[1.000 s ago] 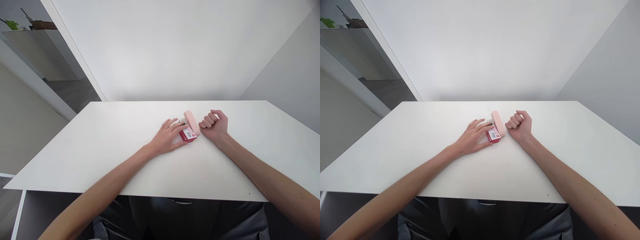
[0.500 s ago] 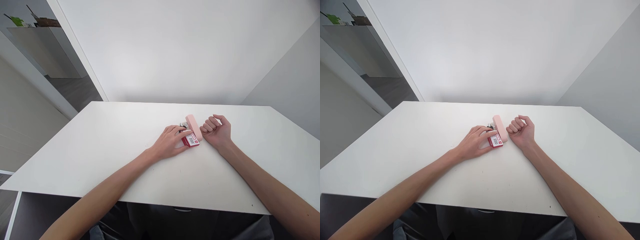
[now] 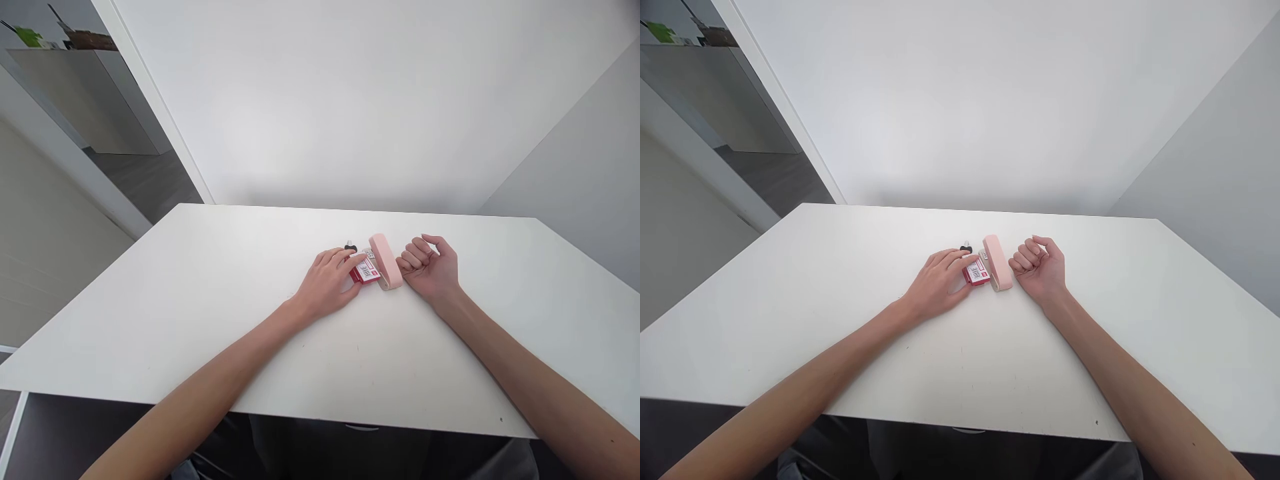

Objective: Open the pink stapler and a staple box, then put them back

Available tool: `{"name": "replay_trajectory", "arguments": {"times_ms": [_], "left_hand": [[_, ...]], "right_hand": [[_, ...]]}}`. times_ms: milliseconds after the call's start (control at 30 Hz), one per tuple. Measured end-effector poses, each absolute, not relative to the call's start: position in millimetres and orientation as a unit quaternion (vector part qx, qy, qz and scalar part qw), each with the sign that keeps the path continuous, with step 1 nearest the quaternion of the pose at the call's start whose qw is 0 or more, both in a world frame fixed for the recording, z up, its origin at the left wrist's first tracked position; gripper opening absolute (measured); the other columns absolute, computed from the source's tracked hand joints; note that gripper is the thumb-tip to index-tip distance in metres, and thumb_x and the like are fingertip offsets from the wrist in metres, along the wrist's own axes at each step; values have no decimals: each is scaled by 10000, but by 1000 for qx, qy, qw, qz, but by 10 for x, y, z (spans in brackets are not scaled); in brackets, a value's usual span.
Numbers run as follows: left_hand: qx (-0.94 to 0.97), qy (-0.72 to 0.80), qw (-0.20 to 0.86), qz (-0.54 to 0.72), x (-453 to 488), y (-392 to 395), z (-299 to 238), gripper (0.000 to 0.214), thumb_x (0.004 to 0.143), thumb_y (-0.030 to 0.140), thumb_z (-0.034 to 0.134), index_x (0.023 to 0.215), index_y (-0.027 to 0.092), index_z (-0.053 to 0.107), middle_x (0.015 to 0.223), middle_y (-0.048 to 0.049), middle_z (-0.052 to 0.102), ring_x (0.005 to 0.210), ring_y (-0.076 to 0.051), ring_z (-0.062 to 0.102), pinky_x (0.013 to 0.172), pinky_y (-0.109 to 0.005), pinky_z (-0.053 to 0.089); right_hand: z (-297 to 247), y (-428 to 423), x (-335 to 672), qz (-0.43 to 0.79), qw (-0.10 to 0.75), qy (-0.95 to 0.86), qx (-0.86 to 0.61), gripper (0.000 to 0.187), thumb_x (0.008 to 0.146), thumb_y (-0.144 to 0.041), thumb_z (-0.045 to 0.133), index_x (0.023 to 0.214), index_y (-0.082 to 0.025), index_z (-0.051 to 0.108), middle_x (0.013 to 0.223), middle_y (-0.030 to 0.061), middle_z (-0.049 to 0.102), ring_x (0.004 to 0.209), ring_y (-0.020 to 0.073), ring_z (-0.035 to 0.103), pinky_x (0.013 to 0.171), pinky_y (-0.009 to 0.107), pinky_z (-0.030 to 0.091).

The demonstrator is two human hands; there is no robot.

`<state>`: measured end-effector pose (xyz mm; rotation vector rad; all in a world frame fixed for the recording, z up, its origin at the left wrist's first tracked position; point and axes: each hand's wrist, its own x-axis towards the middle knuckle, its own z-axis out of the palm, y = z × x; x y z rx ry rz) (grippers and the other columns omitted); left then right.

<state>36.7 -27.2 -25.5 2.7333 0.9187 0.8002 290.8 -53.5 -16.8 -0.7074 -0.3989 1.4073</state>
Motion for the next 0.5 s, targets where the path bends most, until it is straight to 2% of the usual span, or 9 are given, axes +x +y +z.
{"name": "replay_trajectory", "arguments": {"times_ms": [267, 500], "left_hand": [[887, 373, 65, 264, 317, -251, -236, 491, 1011, 351, 583, 1494, 285, 519, 1487, -98, 613, 1368, -317, 543, 1136, -515, 461], [865, 417, 55, 274, 106, -96, -208, 494, 1005, 368, 590, 1491, 300, 529, 1507, -93, 609, 1393, -324, 536, 1144, -524, 456]], "right_hand": [[-150, -525, 2885, 638, 680, -173, -316, 419, 835, -246, 715, 662, -232, 333, 526, -97, 244, 437, 78, 190, 403, 242, 322], [-130, -523, 2836, 646, 677, -178, -305, 380, 835, -238, 732, 657, -223, 397, 521, -96, 277, 435, 70, 201, 410, 228, 327]]}}
